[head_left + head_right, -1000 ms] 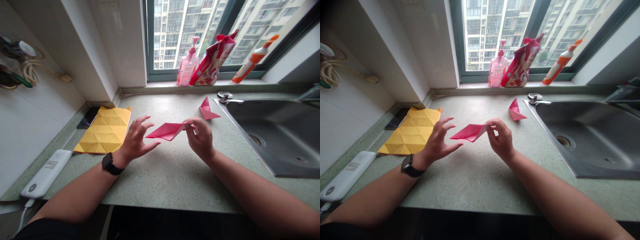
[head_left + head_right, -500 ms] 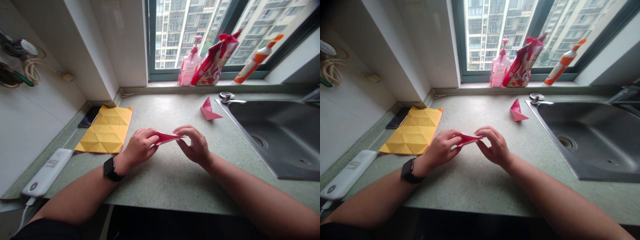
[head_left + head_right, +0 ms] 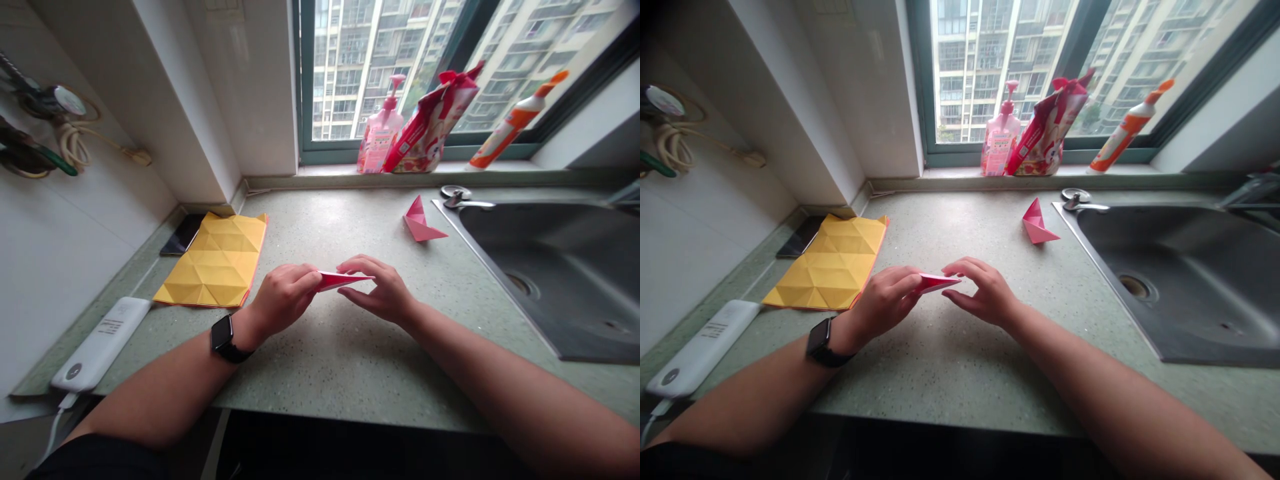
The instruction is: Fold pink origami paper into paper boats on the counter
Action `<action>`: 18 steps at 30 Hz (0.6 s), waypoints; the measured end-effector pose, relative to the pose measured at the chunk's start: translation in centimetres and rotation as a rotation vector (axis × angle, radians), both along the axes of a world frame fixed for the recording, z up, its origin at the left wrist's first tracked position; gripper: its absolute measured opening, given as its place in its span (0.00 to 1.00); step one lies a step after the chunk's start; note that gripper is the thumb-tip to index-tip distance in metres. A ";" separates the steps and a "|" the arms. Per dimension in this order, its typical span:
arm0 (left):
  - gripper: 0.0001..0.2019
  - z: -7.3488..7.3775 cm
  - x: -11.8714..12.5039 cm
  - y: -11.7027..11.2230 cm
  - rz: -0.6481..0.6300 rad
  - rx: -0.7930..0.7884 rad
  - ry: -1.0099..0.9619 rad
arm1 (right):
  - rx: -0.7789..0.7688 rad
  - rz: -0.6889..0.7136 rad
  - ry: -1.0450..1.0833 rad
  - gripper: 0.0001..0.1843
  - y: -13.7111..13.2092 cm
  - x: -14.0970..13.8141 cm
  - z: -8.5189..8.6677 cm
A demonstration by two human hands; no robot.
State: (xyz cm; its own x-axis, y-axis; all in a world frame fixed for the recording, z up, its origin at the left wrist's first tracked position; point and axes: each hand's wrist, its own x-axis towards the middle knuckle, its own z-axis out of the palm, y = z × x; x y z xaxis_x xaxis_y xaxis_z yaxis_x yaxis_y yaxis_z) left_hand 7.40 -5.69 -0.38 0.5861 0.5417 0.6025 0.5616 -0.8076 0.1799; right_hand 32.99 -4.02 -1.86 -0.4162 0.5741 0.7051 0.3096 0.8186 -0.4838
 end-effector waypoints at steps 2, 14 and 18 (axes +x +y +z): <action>0.07 -0.1 0.0 0.1 -0.007 -0.004 0.012 | 0.005 0.017 0.019 0.09 -0.1 -0.1 0.1; 0.09 -0.2 0.0 -0.7 -0.049 -0.202 -0.278 | -0.154 0.027 0.045 0.06 -0.4 0.0 0.3; 0.11 -0.3 0.3 -0.6 -0.083 -0.410 -0.381 | -0.367 0.095 0.078 0.12 -0.4 0.0 0.4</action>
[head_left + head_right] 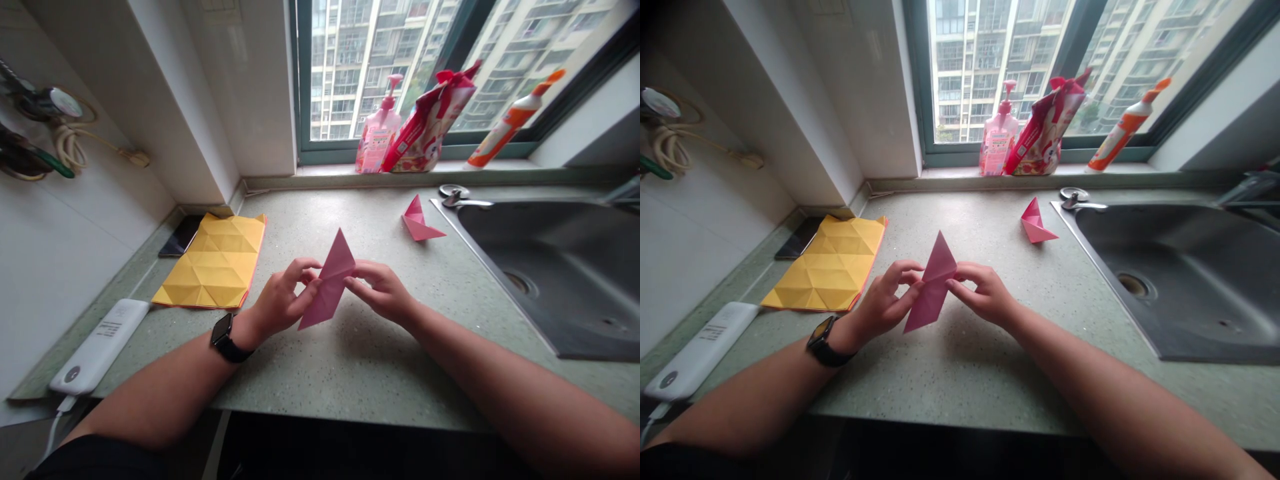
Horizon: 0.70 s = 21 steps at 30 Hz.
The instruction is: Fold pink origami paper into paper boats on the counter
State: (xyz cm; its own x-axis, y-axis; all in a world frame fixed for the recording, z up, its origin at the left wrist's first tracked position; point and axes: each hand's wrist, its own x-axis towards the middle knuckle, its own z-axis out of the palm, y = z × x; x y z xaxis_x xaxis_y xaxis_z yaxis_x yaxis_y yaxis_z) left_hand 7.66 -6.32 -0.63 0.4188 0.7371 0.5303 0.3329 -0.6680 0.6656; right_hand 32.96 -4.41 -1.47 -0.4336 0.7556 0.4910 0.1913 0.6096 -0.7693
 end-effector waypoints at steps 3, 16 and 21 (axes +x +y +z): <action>0.13 -0.4 0.2 0.3 0.005 -0.057 -0.012 | -0.159 0.016 -0.001 0.19 0.4 0.2 -0.3; 0.06 -1.9 0.6 3.1 0.110 -0.178 0.142 | 0.193 -0.372 -0.319 0.20 1.6 0.4 -3.0; 0.07 -2.3 0.7 3.4 0.139 -0.114 0.280 | 0.251 -0.236 -0.528 0.17 1.3 0.0 -3.2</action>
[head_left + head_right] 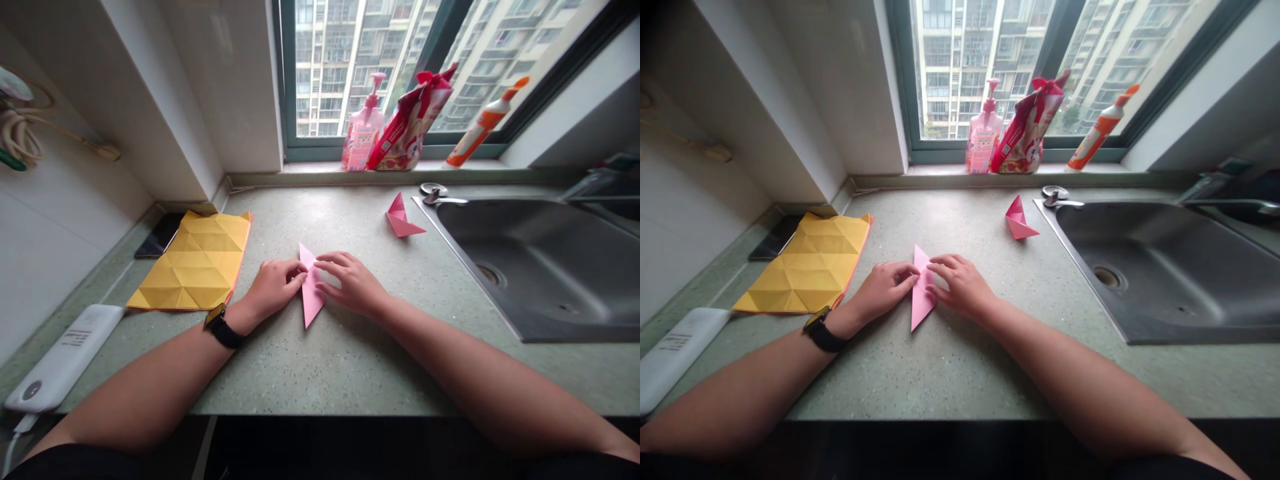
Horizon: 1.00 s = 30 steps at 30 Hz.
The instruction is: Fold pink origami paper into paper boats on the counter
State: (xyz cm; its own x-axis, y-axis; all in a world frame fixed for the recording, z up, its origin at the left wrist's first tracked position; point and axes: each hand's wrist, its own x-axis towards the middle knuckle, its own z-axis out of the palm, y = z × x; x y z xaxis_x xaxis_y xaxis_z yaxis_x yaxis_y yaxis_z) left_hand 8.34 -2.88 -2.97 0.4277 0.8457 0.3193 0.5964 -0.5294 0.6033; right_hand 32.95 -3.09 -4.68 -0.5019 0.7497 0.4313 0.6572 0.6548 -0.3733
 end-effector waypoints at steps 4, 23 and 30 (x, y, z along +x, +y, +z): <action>0.07 -0.5 -0.1 0.0 -0.022 0.116 0.155 | -0.029 0.042 -0.091 0.10 0.2 -0.2 -0.4; 0.31 -1.2 -0.5 1.2 -0.103 -0.019 0.458 | -0.051 -0.051 -0.333 0.23 0.0 -0.5 0.0; 0.34 0.3 -0.1 1.0 -0.076 -0.139 0.619 | -0.086 -0.036 -0.454 0.22 -0.6 -0.3 1.2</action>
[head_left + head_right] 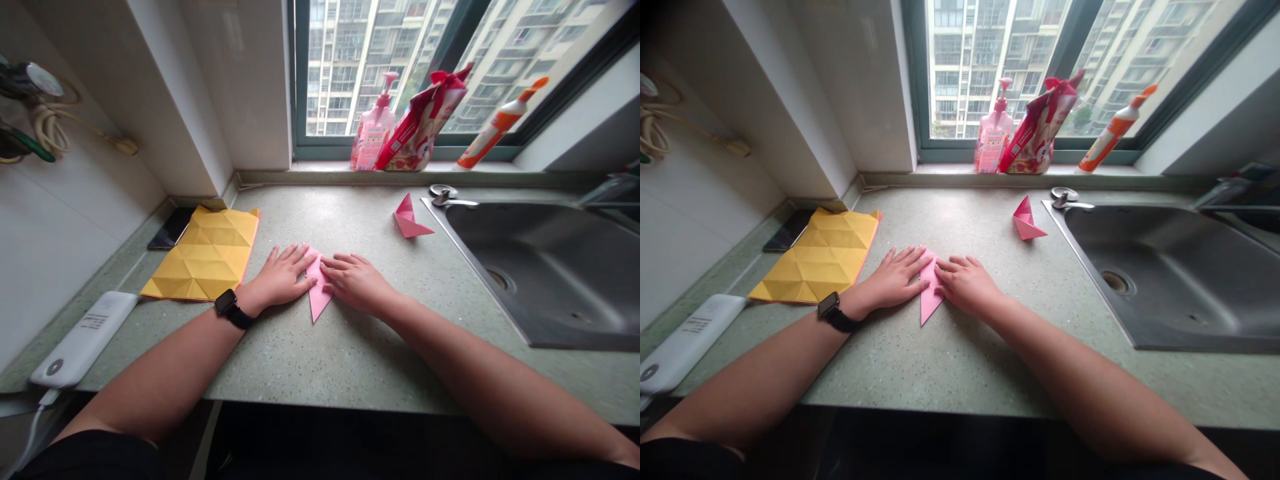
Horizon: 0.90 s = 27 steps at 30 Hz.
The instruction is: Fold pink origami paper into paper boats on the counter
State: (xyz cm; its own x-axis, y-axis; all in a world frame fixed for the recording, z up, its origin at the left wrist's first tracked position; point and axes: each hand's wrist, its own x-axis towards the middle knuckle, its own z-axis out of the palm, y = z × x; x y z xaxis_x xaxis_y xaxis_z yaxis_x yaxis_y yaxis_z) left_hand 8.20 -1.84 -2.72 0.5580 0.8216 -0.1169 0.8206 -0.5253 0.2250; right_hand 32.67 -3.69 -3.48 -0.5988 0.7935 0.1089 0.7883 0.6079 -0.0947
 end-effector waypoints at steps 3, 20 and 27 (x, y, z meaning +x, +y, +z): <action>0.35 -0.1 -0.1 0.1 -0.001 -0.004 0.001 | 0.010 0.022 -0.002 0.18 -0.3 0.3 0.3; 0.42 -0.2 -0.3 0.5 0.006 -0.010 0.002 | -0.014 0.234 -0.025 0.08 -2.0 0.7 2.9; 0.47 -0.3 -0.4 0.6 0.000 -0.011 -0.005 | -0.015 0.306 -0.043 0.10 -2.8 0.8 4.0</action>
State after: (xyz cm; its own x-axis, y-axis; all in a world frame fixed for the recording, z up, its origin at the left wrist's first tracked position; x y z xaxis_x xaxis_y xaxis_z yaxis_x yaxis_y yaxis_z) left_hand 7.79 -1.25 -2.97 0.5586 0.8202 -0.1232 0.8195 -0.5229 0.2345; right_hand 33.50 -6.45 0.56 -0.8139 0.5770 0.0679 0.5725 0.8164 -0.0759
